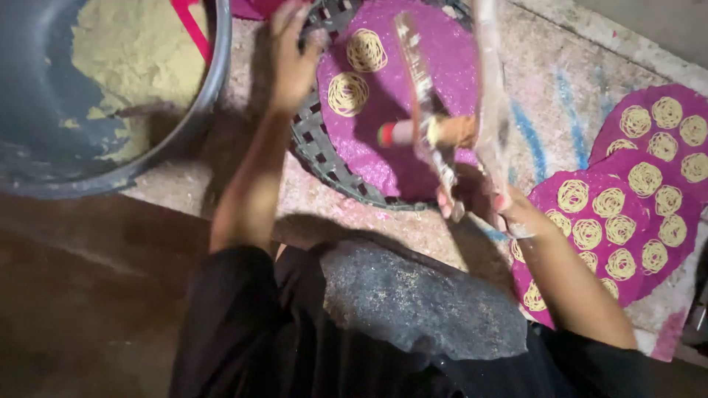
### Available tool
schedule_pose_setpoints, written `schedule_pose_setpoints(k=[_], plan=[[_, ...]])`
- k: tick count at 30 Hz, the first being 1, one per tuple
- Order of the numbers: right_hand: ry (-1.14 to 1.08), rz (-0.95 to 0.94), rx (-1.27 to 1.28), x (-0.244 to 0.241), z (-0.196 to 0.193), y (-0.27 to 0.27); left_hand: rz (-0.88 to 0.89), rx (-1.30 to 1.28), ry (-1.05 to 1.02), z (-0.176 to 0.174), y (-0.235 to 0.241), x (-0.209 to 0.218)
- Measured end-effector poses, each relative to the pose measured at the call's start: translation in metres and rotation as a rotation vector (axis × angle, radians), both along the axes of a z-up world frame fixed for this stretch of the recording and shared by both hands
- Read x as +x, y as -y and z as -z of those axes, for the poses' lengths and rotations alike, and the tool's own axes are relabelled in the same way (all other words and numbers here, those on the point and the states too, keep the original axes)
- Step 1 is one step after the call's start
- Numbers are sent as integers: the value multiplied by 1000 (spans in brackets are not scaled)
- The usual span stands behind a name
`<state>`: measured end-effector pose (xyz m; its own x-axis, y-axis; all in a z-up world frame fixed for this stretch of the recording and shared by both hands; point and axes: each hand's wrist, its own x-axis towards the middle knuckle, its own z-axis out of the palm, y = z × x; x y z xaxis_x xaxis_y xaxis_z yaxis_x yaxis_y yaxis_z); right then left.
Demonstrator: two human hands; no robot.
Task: The person uses a manual dough press to extrude dough into spiral shapes onto a pink mat. They repeatedly load the press with dough from a large metal bowl and press it out in circular patterns.
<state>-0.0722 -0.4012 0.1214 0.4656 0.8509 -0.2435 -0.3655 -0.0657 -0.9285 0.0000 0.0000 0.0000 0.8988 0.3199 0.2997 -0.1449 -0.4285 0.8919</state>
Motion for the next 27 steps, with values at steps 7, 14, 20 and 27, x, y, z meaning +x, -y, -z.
schedule_pose_setpoints(k=[7,14,20,27], plan=[[-305,-147,-185,18,-5,-18,1260,-1595,323,-67,66,-27],[-133,-212,-619,69,-14,20,1178,-1586,403,-67,62,-4],[50,-263,-828,84,-1,9,1095,-1701,531,-35,60,19],[264,-250,-784,60,-7,-36,1005,-1725,538,-15,58,12]])
